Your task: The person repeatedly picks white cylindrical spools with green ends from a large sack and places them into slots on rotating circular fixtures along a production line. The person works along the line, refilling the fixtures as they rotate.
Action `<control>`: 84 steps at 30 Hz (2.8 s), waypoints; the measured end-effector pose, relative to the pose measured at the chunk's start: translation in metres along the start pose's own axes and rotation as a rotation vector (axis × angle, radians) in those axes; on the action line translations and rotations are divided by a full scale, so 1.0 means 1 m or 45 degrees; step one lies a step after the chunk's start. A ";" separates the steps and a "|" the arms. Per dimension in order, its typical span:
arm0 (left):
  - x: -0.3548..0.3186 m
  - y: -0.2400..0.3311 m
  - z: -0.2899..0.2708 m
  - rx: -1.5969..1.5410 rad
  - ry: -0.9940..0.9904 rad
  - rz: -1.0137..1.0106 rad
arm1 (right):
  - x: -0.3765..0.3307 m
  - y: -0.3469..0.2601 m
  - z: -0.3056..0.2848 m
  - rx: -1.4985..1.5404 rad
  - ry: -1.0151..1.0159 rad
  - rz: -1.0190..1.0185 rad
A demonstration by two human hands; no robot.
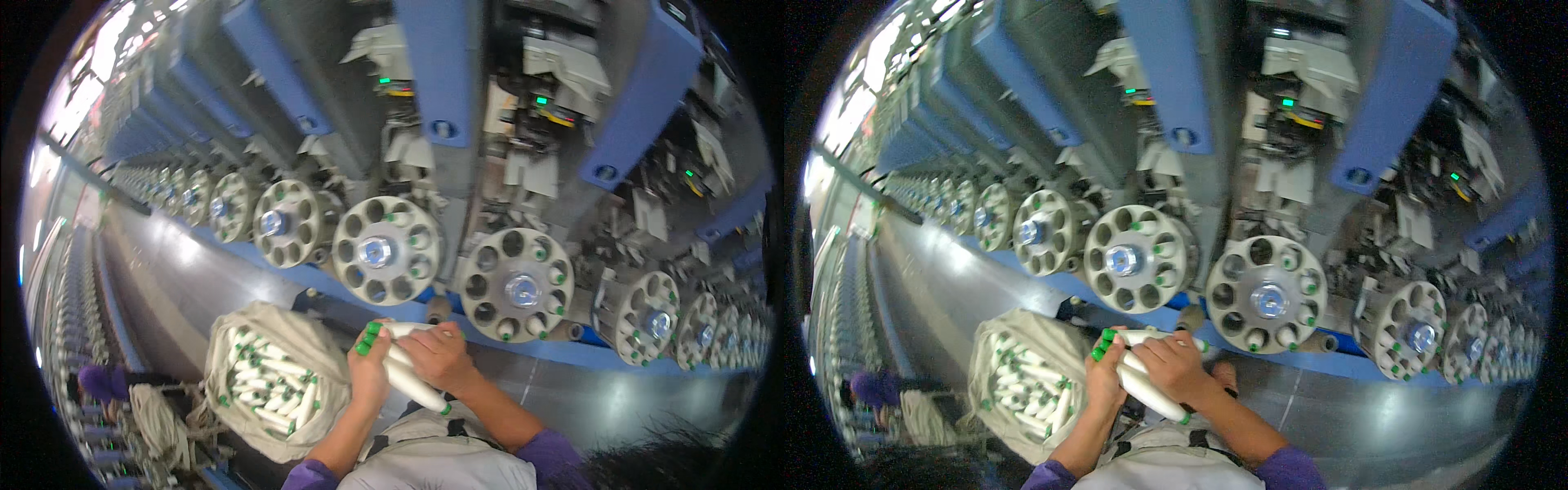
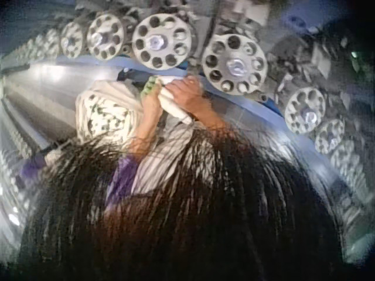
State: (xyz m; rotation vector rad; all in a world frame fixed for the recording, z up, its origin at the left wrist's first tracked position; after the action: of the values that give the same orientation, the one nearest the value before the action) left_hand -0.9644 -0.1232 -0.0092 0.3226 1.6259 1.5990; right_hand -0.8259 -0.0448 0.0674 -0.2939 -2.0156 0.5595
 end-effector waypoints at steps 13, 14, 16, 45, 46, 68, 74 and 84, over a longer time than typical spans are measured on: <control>-0.004 -0.016 0.113 0.636 -0.246 0.592 | -0.093 0.125 -0.084 0.520 0.205 1.037; -0.002 -0.019 0.099 0.443 -0.258 0.388 | -0.102 0.140 -0.095 0.613 0.285 1.232; 0.001 -0.005 0.070 0.188 -0.183 0.261 | -0.092 0.164 -0.136 0.507 0.441 1.214; 0.028 0.002 -0.139 -0.765 0.169 -0.447 | -0.062 0.019 -0.009 0.739 -0.112 0.933; 0.029 0.002 -0.145 -0.683 0.234 -0.393 | -0.066 0.023 -0.018 0.770 -0.008 0.960; 0.059 0.002 -0.104 -0.816 0.074 -0.469 | -0.063 -0.012 -0.021 1.074 -0.390 0.614; 0.040 0.054 -0.074 -0.688 0.071 -0.203 | -0.128 0.142 -0.138 0.691 0.567 1.610; 0.046 0.098 -0.022 -0.756 -0.151 -0.068 | -0.080 0.069 0.010 1.502 -1.026 1.248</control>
State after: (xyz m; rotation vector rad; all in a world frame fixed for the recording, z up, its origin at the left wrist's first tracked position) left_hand -1.0429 -0.0921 0.0612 0.0562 0.9991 1.8918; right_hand -0.7979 -0.0222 -0.0324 -0.3141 -1.7116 2.6450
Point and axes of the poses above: each hand's wrist, its own x-axis towards the middle knuckle, its own z-axis out of the palm, y = z × x, the point moved 9 cm from there along x, towards the middle knuckle, and after that the axes turned 9 degrees about x, right-handed, at the moved point
